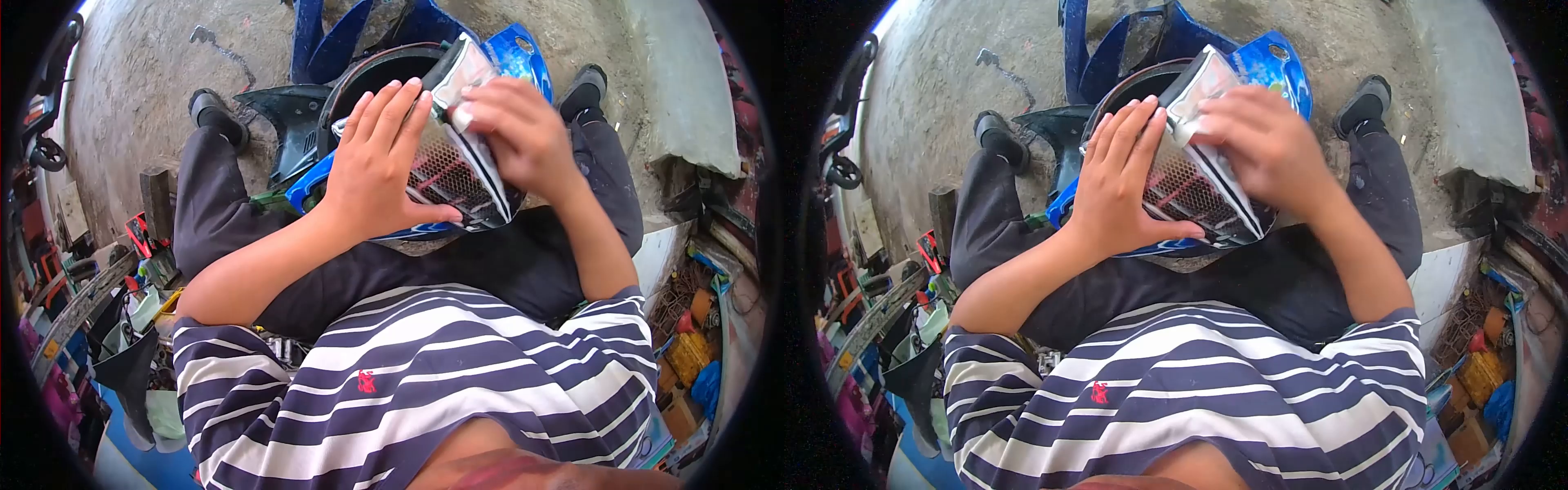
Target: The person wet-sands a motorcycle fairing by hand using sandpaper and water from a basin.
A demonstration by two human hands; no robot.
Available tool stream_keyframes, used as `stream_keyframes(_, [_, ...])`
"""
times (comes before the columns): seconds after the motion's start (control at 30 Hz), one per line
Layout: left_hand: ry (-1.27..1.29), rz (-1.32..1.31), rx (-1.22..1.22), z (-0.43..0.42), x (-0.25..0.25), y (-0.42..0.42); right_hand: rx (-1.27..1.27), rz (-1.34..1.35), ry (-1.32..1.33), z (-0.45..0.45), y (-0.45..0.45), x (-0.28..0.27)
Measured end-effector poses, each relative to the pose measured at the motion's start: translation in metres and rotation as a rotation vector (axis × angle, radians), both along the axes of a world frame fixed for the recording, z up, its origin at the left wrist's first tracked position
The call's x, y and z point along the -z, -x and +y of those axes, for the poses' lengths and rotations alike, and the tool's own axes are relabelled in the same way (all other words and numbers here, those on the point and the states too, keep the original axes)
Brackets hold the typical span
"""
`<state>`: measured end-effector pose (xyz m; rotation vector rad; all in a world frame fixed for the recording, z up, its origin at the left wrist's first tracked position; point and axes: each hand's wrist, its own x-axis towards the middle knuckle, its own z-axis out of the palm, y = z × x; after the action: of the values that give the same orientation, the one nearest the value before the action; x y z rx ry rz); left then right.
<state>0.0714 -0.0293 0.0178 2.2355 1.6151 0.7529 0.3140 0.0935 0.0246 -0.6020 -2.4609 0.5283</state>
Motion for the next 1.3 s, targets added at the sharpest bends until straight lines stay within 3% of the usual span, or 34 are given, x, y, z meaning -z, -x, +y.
stream_keyframes(0.1, [0.01,0.001,0.006,-0.002,0.0,0.001,0.125,0.069,0.152,0.035,-0.017,0.014])
stream_keyframes(0.23, [0.004,-0.004,0.001,0.0,0.0,0.001,0.022,0.006,0.0,-0.006,0.006,-0.002])
stream_keyframes(0.3, [0.002,-0.008,0.01,-0.001,0.0,0.0,-0.044,0.047,0.089,0.005,0.001,-0.001])
stream_keyframes(0.4, [0.007,-0.006,0.005,-0.001,-0.001,0.001,0.106,0.055,0.212,0.032,-0.014,0.009])
stream_keyframes(0.53, [-0.006,-0.009,-0.001,-0.001,-0.001,0.001,-0.031,0.016,0.094,-0.009,0.008,-0.01])
stream_keyframes(0.7, [-0.011,-0.017,0.007,0.002,-0.001,0.003,0.093,-0.02,0.048,0.035,-0.016,0.008])
stream_keyframes(0.83, [-0.016,-0.015,0.002,0.0,0.002,0.001,-0.096,0.023,0.074,-0.01,0.01,-0.016])
stream_keyframes(0.97, [-0.011,-0.003,0.006,0.001,-0.001,0.001,0.134,-0.018,0.223,0.026,-0.01,-0.003])
stream_keyframes(1.13, [0.004,-0.004,0.0,0.0,0.001,0.002,-0.085,0.043,0.113,-0.011,0.007,-0.008])
stream_keyframes(1.23, [0.0,-0.01,0.008,0.001,0.0,0.0,-0.059,0.035,0.162,-0.001,0.002,-0.005])
stream_keyframes(1.3, [0.002,-0.014,0.003,0.0,-0.001,0.002,0.138,0.092,0.277,0.02,-0.007,0.0])
